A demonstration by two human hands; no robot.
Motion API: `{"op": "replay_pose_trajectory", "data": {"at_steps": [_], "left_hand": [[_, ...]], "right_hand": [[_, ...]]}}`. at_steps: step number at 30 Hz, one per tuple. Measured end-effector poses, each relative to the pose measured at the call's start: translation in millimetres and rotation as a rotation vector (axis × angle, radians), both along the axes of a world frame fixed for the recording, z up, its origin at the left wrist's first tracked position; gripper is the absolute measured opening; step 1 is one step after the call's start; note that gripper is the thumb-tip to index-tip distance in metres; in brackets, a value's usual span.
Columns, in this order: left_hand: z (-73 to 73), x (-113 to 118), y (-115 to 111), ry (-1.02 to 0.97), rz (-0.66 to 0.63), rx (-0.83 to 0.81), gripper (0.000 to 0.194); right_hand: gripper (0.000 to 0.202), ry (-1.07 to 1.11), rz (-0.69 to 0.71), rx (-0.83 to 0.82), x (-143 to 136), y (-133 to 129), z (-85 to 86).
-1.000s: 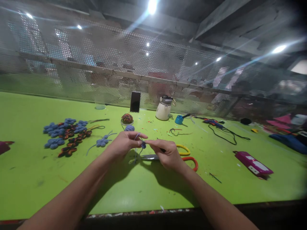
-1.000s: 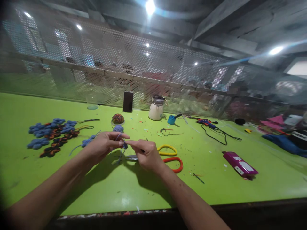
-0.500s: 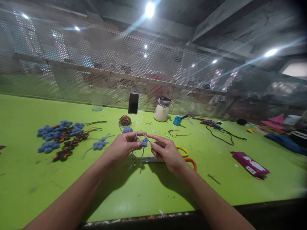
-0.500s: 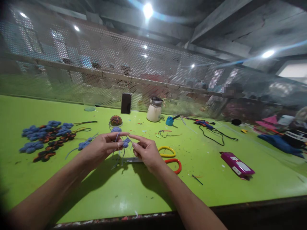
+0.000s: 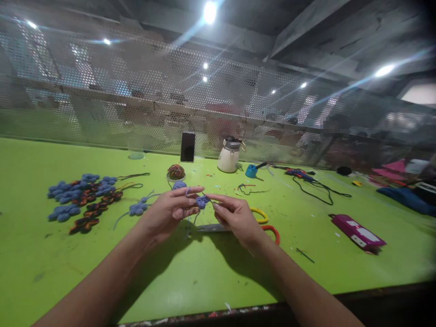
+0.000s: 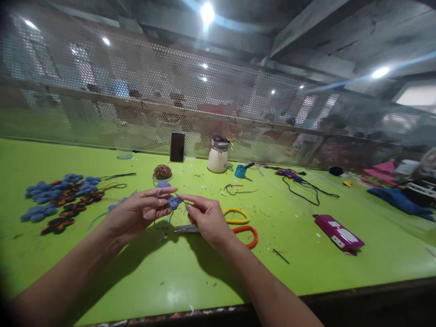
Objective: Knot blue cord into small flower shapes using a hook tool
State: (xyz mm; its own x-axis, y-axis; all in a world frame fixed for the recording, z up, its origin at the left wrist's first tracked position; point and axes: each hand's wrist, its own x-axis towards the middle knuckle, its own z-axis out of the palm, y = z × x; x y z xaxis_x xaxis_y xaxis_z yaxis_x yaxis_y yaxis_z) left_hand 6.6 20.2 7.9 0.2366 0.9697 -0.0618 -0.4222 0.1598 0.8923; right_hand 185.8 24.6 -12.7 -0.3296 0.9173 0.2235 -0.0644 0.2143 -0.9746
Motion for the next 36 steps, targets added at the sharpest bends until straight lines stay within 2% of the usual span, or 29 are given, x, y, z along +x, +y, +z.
{"op": "replay_pose_trajectory", "data": {"at_steps": [5,9,12,14,19,21,31,36], "left_hand": [[7.4,-0.7,-4.3,-0.044,0.075,-0.059,0.008],[3.7,-1.5,-0.2,0.086,0.133,-0.008,0.013],[0.5,-1.9,3.2,0.196,0.182,0.061,0.008],[0.6,-2.2,3.6,0.218,0.167,0.055,0.025],[5.1,-0.6,1.2,0.282,0.108,0.146,0.089],[5.7,1.1,0.8,0.346,0.103,0.200,0.101],[-6.9,3.7,4.7,0.594,0.123,0.406,0.102],[-10.4,14.9,-0.7,0.857,0.307,0.505,0.090]], "right_hand": [[0.036,-0.079,-0.017,0.076,0.4,0.0,-0.8],[0.036,-0.093,-0.029,0.083,0.5,0.8,-2.6],[0.035,-0.113,-0.032,0.093,0.5,1.2,-4.5],[0.034,-0.136,-0.033,0.106,0.3,1.2,-5.3],[0.033,-0.181,-0.028,0.150,-0.5,0.3,-4.3],[0.033,-0.190,-0.027,0.153,-0.8,-0.1,-3.4],[0.029,-0.266,-0.059,0.165,-2.8,-1.1,-5.0],[0.024,-0.246,-0.093,0.150,-6.1,4.6,-12.8]]}}
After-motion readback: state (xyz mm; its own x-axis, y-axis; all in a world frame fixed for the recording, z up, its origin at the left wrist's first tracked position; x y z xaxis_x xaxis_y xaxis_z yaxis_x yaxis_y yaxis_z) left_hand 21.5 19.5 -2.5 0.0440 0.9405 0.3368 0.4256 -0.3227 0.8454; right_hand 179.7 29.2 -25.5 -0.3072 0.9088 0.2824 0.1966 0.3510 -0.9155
